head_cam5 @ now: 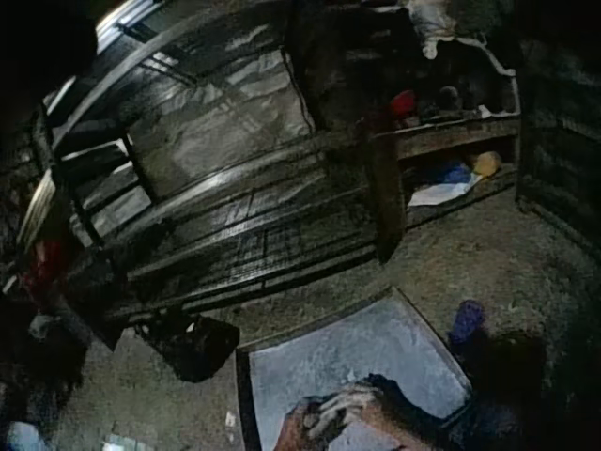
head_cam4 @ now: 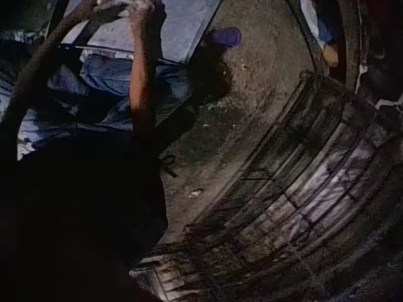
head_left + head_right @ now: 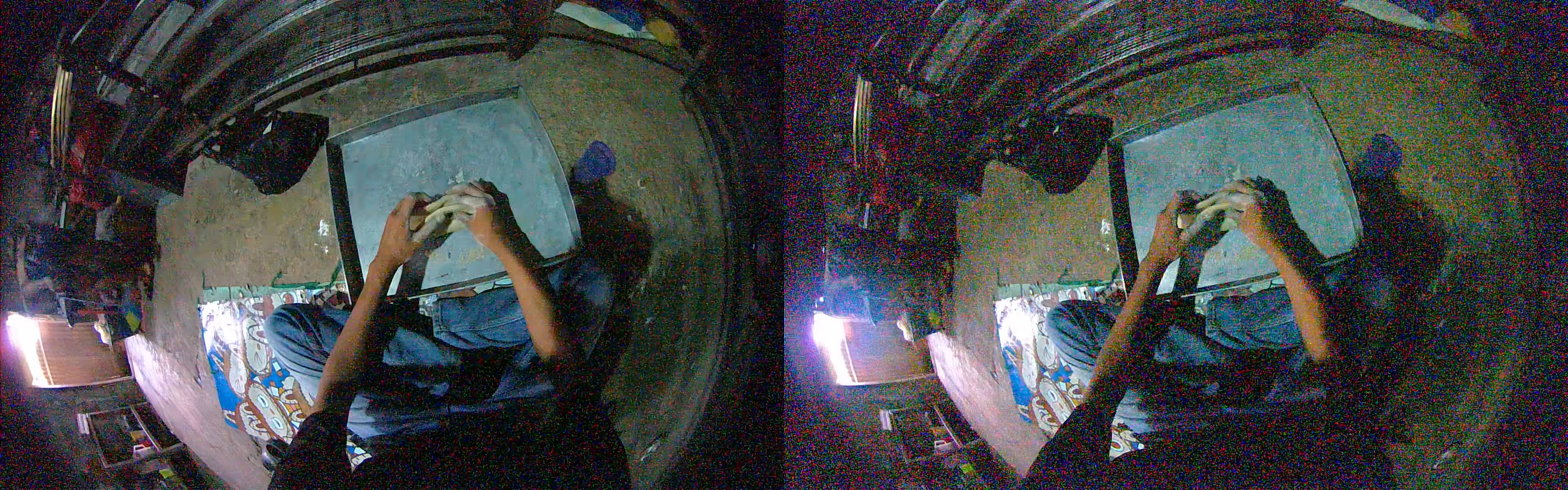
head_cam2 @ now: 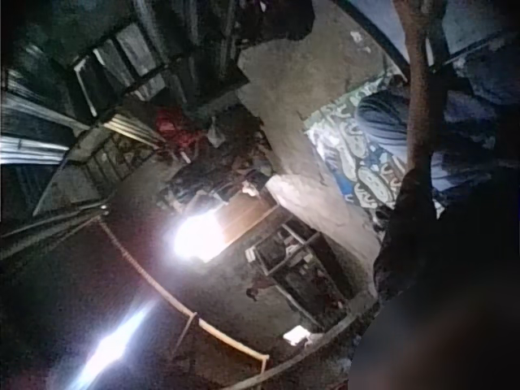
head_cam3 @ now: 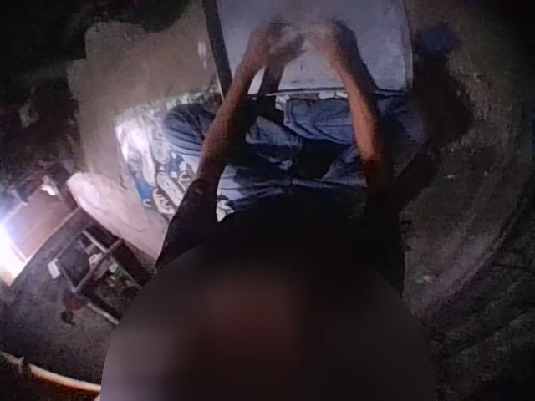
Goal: The person flattens a piece of dough on a metal tray, lifts and rotates it, then folds it in half and pinches the edges together to seal it.
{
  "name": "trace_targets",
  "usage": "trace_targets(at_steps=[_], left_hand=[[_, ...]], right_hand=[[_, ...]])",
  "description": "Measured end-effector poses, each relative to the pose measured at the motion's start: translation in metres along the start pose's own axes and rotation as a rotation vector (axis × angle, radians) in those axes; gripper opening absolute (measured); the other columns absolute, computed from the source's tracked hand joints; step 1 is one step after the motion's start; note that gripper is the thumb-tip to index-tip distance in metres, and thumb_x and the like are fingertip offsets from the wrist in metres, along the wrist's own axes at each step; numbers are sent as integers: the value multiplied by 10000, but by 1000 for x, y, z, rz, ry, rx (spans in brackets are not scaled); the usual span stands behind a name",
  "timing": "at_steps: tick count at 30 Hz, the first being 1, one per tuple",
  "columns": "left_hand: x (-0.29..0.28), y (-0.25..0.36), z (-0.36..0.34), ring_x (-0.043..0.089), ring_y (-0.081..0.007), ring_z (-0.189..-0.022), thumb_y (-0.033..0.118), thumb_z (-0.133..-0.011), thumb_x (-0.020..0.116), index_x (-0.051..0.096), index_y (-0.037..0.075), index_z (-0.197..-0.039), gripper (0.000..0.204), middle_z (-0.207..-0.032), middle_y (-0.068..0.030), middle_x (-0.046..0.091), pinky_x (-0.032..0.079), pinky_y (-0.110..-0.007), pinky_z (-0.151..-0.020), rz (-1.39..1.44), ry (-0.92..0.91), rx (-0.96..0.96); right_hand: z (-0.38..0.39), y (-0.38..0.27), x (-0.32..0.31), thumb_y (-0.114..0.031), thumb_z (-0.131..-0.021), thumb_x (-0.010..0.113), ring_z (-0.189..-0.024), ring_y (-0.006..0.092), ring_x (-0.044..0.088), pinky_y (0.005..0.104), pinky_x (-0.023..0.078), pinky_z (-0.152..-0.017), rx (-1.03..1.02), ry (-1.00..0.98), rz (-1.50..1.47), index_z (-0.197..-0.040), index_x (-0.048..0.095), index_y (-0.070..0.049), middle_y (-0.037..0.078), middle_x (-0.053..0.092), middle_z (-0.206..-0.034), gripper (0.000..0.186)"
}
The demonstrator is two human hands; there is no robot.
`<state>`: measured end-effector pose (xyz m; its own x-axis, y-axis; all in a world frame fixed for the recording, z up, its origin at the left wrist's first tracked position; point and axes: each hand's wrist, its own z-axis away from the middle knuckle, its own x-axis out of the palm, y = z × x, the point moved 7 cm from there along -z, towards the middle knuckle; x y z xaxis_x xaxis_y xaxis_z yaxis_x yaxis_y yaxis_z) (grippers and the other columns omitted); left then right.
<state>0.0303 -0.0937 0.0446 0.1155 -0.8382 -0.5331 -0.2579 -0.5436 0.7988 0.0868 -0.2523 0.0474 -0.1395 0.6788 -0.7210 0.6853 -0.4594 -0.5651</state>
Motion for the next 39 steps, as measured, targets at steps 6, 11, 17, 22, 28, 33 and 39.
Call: trace_targets(at_steps=[6, 11, 17, 22, 28, 33, 39], left_hand=[[8, -7, 10, 528, -376, -922, 253, -756, 731, 571, 45, -1022, 374, -980, -165, 570, 442, -448, -807, -250, -28, 187], [7, -9, 7, 531, -386, -902, 169, -725, 740, 571, 47, -1012, 354, -956, -156, 573, 460, -440, -763, -178, -36, 73], [5, -23, 11, 555, -390, -832, 104, -751, 726, 545, 26, -1034, 345, -941, -184, 574, 481, -427, -719, -78, 13, -15], [7, -24, 8, 573, -385, -854, 78, -788, 693, 532, 31, -1089, 345, -979, -177, 577, 497, -411, -742, 22, 35, -75], [9, 4, -9, 580, -386, -947, 166, -736, 733, 538, 42, -1193, 512, -1008, -167, 610, 479, -431, -821, -238, -42, 97], [15, -7, -8, 585, -371, -918, 195, -692, 759, 593, 57, -1175, 529, -1021, -152, 633, 476, -429, -822, -210, -139, 119], [15, -19, -5, 605, -342, -840, 209, -646, 786, 620, 65, -1143, 544, -957, -140, 642, 492, -394, -741, -99, -144, -30]], right_hand=[[1, 4, 13, -135, -706, 712, -966, 267, 621, 364, 492, -869, -40, 39, 11, -967, 723, -174, 41, 680, -1015, 264], [-3, 16, 14, -268, -706, 742, -952, 283, 633, 395, 503, -856, 271, -79, -31, -977, 700, -172, 68, 693, -977, 290], [-16, -1, -5, -389, -688, 777, -960, 311, 620, 390, 511, -827, 98, -29, -29, -1050, 668, -102, 130, 662, -1045, 475], [-15, 22, 9, -233, -685, 775, -1005, 293, 595, 380, 479, -881, 140, -134, -55, -941, 669, -84, 75, 667, -998, 314], [-14, 14, 6, -233, -703, 747, -974, 288, 607, 364, 481, -869, 78, -116, -44, -894, 671, -92, 68, 664, -966, 249], [-12, 14, 7, -243, -674, 777, -979, 285, 609, 360, 471, -887, 149, -220, -62, -934, 662, -87, 72, 664, -979, 325], [-7, 24, -8, -244, -626, 809, -1056, 285, 579, 359, 464, -920, 109, -238, -71, -1072, 662, -105, 104, 641, -1120, 490]])
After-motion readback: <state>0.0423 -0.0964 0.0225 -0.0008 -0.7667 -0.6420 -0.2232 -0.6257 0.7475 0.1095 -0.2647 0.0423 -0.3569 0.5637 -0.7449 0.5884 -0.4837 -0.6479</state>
